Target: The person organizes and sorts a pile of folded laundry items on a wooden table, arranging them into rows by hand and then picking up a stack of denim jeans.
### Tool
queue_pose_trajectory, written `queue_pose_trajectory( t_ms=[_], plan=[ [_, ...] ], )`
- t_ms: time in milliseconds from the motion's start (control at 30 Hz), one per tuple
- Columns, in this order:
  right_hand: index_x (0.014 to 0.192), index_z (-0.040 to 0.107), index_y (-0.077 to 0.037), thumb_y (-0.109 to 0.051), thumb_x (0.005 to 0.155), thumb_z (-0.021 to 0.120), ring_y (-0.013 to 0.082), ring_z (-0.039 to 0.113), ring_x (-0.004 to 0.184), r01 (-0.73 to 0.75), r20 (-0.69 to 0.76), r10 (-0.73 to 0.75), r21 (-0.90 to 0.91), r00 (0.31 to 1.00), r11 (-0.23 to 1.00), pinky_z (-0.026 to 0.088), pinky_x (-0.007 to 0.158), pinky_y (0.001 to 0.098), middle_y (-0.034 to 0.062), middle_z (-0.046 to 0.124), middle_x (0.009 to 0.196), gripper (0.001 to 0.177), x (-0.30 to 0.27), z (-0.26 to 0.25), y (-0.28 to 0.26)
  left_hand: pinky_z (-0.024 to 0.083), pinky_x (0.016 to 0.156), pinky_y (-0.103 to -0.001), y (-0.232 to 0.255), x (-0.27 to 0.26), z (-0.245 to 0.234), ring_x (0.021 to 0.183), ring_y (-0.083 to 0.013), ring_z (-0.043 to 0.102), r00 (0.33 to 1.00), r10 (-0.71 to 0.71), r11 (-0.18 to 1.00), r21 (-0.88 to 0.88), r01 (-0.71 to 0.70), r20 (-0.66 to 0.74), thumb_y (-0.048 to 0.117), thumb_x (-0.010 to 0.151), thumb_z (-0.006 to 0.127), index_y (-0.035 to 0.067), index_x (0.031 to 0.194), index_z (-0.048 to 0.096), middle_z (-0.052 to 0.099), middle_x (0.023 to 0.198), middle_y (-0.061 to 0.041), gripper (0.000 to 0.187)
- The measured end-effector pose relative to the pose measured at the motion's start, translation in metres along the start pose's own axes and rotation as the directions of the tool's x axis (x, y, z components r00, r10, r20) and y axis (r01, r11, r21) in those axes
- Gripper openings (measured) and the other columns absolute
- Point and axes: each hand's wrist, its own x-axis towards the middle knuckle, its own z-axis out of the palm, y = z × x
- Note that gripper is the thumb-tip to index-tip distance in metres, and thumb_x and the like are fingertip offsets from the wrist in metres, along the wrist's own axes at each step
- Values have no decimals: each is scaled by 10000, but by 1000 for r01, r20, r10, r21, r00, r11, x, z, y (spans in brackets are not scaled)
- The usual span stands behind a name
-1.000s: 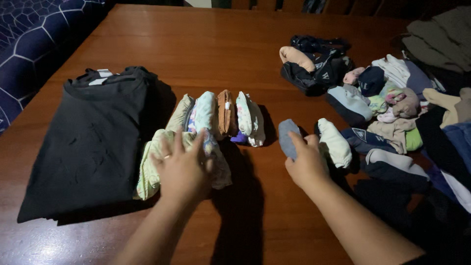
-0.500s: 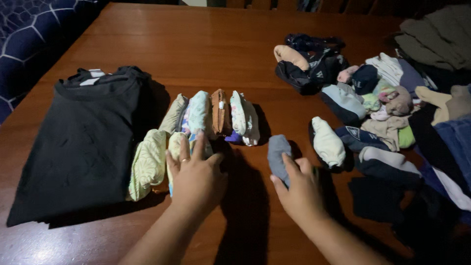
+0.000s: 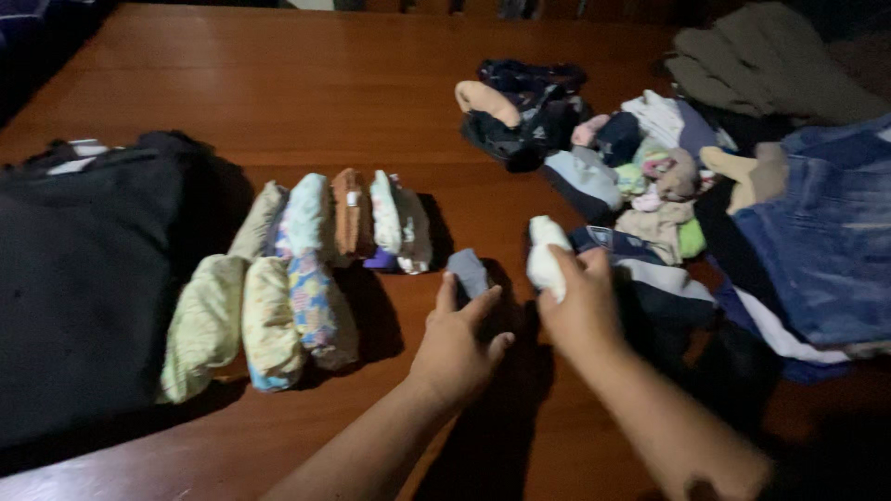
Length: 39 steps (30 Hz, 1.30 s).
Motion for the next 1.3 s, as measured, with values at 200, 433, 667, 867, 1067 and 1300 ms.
queue_pose_trajectory(
  t_ms=[200, 433, 667, 867, 1067, 1300],
  plan=[
    [1425, 554, -62, 13, 755, 689, 402, 583, 1092, -61, 110, 46, 139, 993, 988, 500, 936, 448, 221, 514, 1221, 688, -53, 1, -45, 422, 1114, -520, 15, -2, 12, 1337, -525, 447, 991, -134, 983, 130, 129, 28, 285, 825, 714, 311, 1394, 590, 246, 1638, -257, 583],
    [1344, 619, -99, -65, 913, 624, 322, 647, 1127, -79, 278, 20, 201, 960, 976, 513, 991, 412, 142, 641, 1253, 433, -38, -20, 14, 23, 1113, -732, 40, -10, 16, 1498, -533, 31, 992, 61, 913, 396, -101, 114, 343, 806, 693, 355, 1518, 485, 127, 1695, -184, 742],
    [1327, 636, -199, -262, 660, 844, 429, 519, 1230, -150, 166, 237, -416, 957, 897, 417, 950, 583, 149, 607, 1297, 701, 5, -83, 100, -66, 1162, -743, 68, -1, 2, 1534, -480, -85, 889, -203, 845, 532, -53, 411, 485, 957, 581, 402, 1477, 450, 92, 1672, -105, 543],
    [1235, 678, -172, -305, 737, 823, 381, 553, 1241, -174, 117, 225, -337, 967, 925, 458, 1012, 536, 118, 641, 1260, 535, 11, -90, 106, -68, 1144, -758, 70, 2, 3, 1524, -478, -102, 884, -207, 847, 529, -53, 419, 519, 961, 554, 414, 1540, 420, 75, 1669, -110, 604],
    [1170, 691, -36, -234, 708, 798, 426, 613, 1085, -453, 173, 436, 73, 883, 889, 483, 912, 496, 227, 682, 1144, 514, 33, -69, 137, -65, 1144, -762, 66, 5, 9, 1522, -489, -90, 885, -195, 851, 522, -62, 424, 490, 990, 523, 406, 1504, 416, 69, 1681, -113, 532],
    [1139, 596, 14, -167, 853, 770, 441, 637, 1002, -13, -347, -33, -130, 937, 991, 509, 875, 472, 268, 661, 1084, 381, 23, -73, 117, -49, 1160, -746, 65, 1, 7, 1537, -472, -69, 891, -204, 850, 525, -43, 405, 473, 972, 543, 414, 1489, 437, 107, 1678, -105, 531]
  ],
)
